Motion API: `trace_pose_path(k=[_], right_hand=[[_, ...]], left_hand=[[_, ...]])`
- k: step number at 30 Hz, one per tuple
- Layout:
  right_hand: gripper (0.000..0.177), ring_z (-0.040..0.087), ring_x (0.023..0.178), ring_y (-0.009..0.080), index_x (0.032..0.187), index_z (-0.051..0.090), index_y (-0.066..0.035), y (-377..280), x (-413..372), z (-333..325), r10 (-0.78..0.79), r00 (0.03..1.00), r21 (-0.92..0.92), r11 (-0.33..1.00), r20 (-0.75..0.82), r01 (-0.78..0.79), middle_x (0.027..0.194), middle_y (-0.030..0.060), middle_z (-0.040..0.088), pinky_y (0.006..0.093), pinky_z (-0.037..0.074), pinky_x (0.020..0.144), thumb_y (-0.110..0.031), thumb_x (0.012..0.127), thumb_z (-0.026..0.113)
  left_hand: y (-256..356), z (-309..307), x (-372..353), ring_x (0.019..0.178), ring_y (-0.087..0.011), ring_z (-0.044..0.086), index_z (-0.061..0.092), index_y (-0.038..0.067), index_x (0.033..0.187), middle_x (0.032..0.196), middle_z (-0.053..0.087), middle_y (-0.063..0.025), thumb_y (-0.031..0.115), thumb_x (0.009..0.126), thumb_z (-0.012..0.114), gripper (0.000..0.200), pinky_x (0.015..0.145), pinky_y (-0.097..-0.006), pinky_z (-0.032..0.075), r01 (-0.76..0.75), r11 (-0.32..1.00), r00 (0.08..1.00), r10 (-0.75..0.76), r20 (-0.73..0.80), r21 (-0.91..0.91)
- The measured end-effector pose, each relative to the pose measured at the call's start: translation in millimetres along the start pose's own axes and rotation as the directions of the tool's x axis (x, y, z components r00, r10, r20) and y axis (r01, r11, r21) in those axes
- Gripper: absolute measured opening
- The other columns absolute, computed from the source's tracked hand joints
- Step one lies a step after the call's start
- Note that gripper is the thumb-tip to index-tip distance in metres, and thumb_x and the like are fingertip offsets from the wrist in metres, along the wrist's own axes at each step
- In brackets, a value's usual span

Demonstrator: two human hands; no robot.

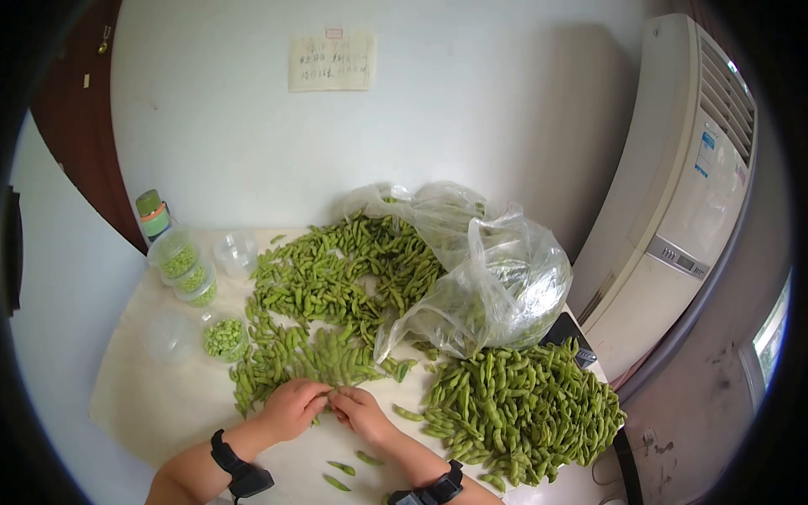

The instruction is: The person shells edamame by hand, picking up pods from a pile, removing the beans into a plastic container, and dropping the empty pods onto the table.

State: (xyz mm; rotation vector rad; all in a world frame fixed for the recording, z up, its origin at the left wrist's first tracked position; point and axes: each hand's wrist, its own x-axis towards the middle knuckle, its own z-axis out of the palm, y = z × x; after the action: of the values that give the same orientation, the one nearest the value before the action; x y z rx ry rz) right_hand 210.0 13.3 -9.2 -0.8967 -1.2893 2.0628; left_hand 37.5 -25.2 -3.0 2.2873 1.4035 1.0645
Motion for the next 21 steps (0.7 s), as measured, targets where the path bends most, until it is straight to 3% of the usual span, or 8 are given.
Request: trace_pose_path(k=[8, 11, 19, 21], right_hand=[[0.014, 0.036, 0.055, 0.0078, 0.076, 0.046, -0.008, -1.1, -3.4, 4.4, -0.011, 1.0, 0.083, 0.996, 0.001, 0.011, 0.066, -0.0018, 0.043, 0.0217, 0.027, 0.049, -0.015, 0.088, 0.046], [0.008, 0.036, 0.053, 0.0068, 0.078, 0.05, -0.006, -0.4, -3.4, 7.9, 0.003, 0.997, 0.099, 0.995, -0.08, 0.005, 0.064, -0.0024, 0.043, 0.021, 0.027, 0.047, -0.01, 0.083, 0.046], [0.008, 0.037, 0.054, 0.0062, 0.079, 0.053, -0.004, 12.3, 1.4, 9.8, -0.072, 0.982, 0.091, 0.992, -0.172, 0.088, 0.063, -0.0029, 0.043, 0.0206, 0.029, 0.049, -0.005, 0.08, 0.045], [0.01, 0.038, 0.053, 0.0065, 0.075, 0.053, -0.005, 31.7, 14.4, 0.0, -0.114, 0.979, 0.039, 0.992, -0.168, 0.122, 0.062, -0.0026, 0.045, 0.0212, 0.029, 0.048, -0.008, 0.081, 0.046]], left_hand=[[-2.2, 0.9, -2.2, 0.084, -0.0336, 0.058, 0.056, 0.006, 0.102, 0.091, 0.062, -0.0148, 0.021, 0.085, 0.056, 0.022, 0.071, -0.0404, 0.048, -0.023, 1.0, 0.999, 0.023, 0.027, -0.017], [5.0, -4.5, 0.1, 0.083, -0.0343, 0.058, 0.056, 0.005, 0.101, 0.09, 0.061, -0.0143, 0.023, 0.085, 0.057, 0.024, 0.069, -0.0414, 0.048, 0.027, 1.0, 0.993, -0.027, 0.113, -0.004], [6.9, -0.8, -2.6, 0.08, -0.0364, 0.057, 0.052, 0.003, 0.1, 0.088, 0.061, -0.0168, 0.022, 0.087, 0.055, 0.023, 0.066, -0.0434, 0.046, 0.007, 0.999, 0.992, -0.012, 0.123, 0.04], [13.0, -2.1, -1.9, 0.074, -0.029, 0.059, 0.052, 0.003, 0.099, 0.08, 0.06, -0.0148, 0.019, 0.089, 0.052, 0.019, 0.063, -0.0384, 0.045, 0.151, 0.978, 0.984, -0.135, 0.118, -0.146]])
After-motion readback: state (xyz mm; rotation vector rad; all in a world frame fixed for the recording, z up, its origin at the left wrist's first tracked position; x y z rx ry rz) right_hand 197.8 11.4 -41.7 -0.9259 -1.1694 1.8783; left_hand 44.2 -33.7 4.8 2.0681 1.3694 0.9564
